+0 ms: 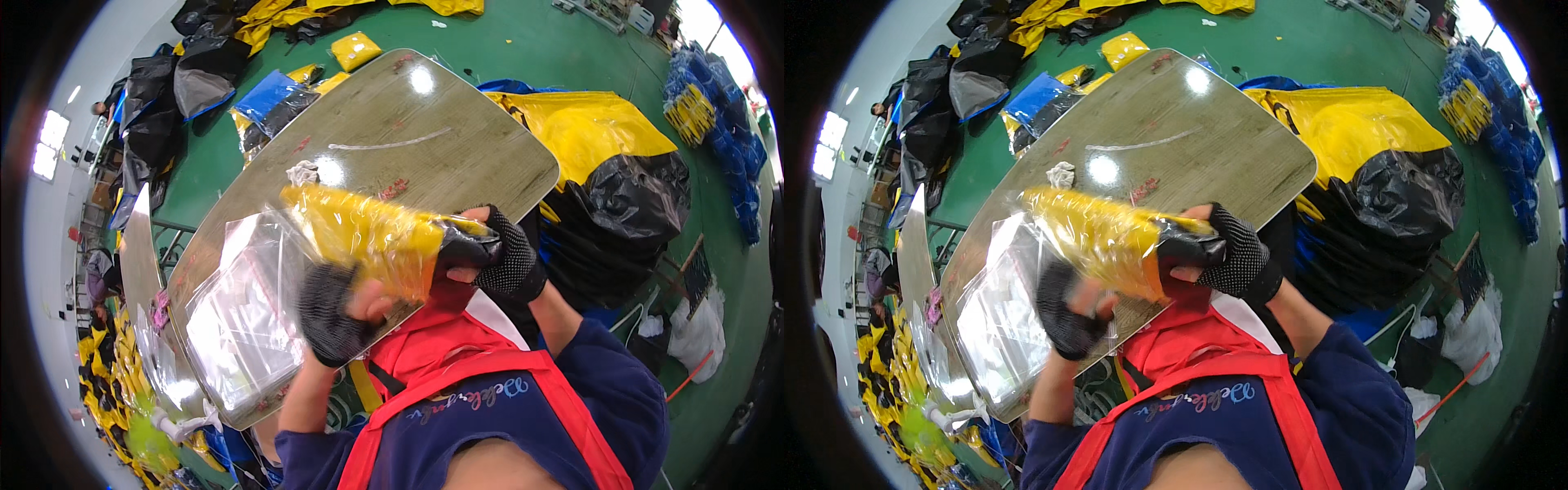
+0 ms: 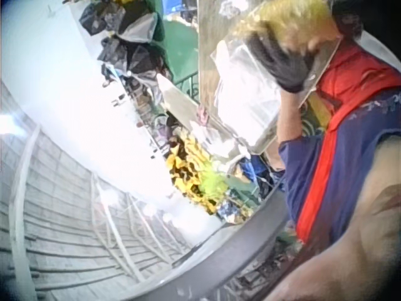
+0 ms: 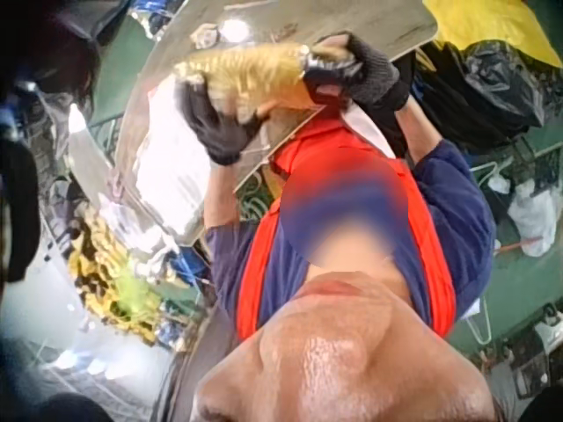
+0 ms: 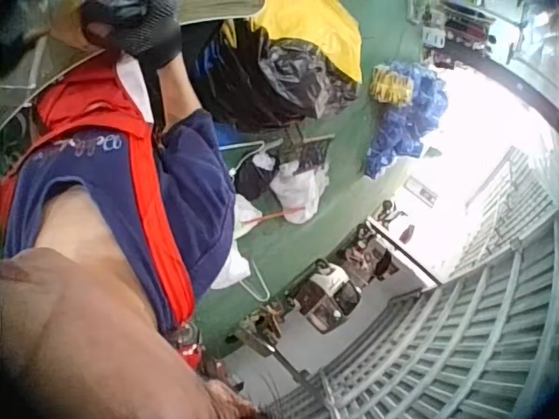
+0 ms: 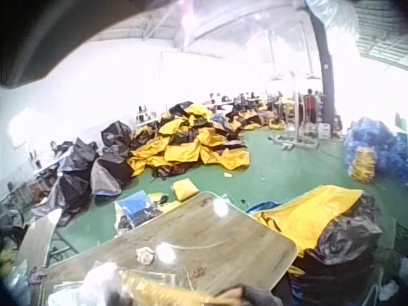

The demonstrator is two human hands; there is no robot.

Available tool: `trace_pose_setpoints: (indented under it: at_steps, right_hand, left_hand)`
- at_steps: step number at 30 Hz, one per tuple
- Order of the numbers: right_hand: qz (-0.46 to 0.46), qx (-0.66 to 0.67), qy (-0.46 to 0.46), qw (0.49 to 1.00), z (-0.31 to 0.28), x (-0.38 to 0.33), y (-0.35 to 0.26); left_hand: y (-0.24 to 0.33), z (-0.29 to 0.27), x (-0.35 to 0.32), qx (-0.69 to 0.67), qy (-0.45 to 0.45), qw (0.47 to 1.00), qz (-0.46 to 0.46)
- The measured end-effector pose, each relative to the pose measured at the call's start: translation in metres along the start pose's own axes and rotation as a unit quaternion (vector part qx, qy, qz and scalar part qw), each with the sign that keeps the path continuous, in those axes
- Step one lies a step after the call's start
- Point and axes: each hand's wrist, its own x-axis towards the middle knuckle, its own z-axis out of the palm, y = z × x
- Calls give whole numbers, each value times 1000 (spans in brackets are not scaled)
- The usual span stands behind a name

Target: The person repeatedly folds yellow and black pouches on a table and places them into clear plastic bags. The person handles the pouches one at a time, folds them, and inserts them into the bags.

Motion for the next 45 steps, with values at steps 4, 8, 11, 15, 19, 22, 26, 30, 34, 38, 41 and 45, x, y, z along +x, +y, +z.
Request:
trace_pose_setpoints:
  at_steps: [4, 8, 11, 15, 19, 22, 26, 30, 34, 38, 41, 45]
  right_hand:
    - [-149, -67, -118, 979, -2, 24, 0]
    - [-269, -231, -92, 930, -1, 26, 76]
    - [-186, -140, -24, 972, 6, 20, 81]
    - [-77, 341, 198, 916, 3, 37, 43]
    - [-113, 476, 256, 834, 27, 65, 47]
    - [-57, 583, 247, 772, 18, 88, 24]
    - [-128, 364, 277, 880, 22, 108, 11]
    - [-234, 17, -29, 972, -40, 86, -41]
    - [-393, -188, -42, 899, -14, 77, -58]
    - [-138, 9, 80, 987, -53, 60, -39]
    - [104, 199, -44, 973, -56, 65, -8]
    - [56, 109, 68, 990, -38, 68, 5]
  left_hand:
    - [-19, -36, 79, -61, -140, 988, 19]
    - [-21, -8, 91, -82, -79, 991, 75]
    - [6, 20, 106, -74, 62, 995, 34]
    - [5, 76, 59, -4, 456, 849, -269]
    - [-26, 115, 27, -738, 298, 493, -351]
    - [54, 144, 45, -505, 224, 744, -375]
    - [83, 117, 22, -385, -41, 891, -239]
    - [32, -19, 74, -12, 217, 975, -54]
    - [-3, -56, 96, -64, 32, 996, -48]
    - [-22, -45, 47, -93, 47, 963, -247]
    - [-26, -21, 40, -244, 124, 932, -237]
    - [-23, -9, 49, -459, 254, 812, -256]
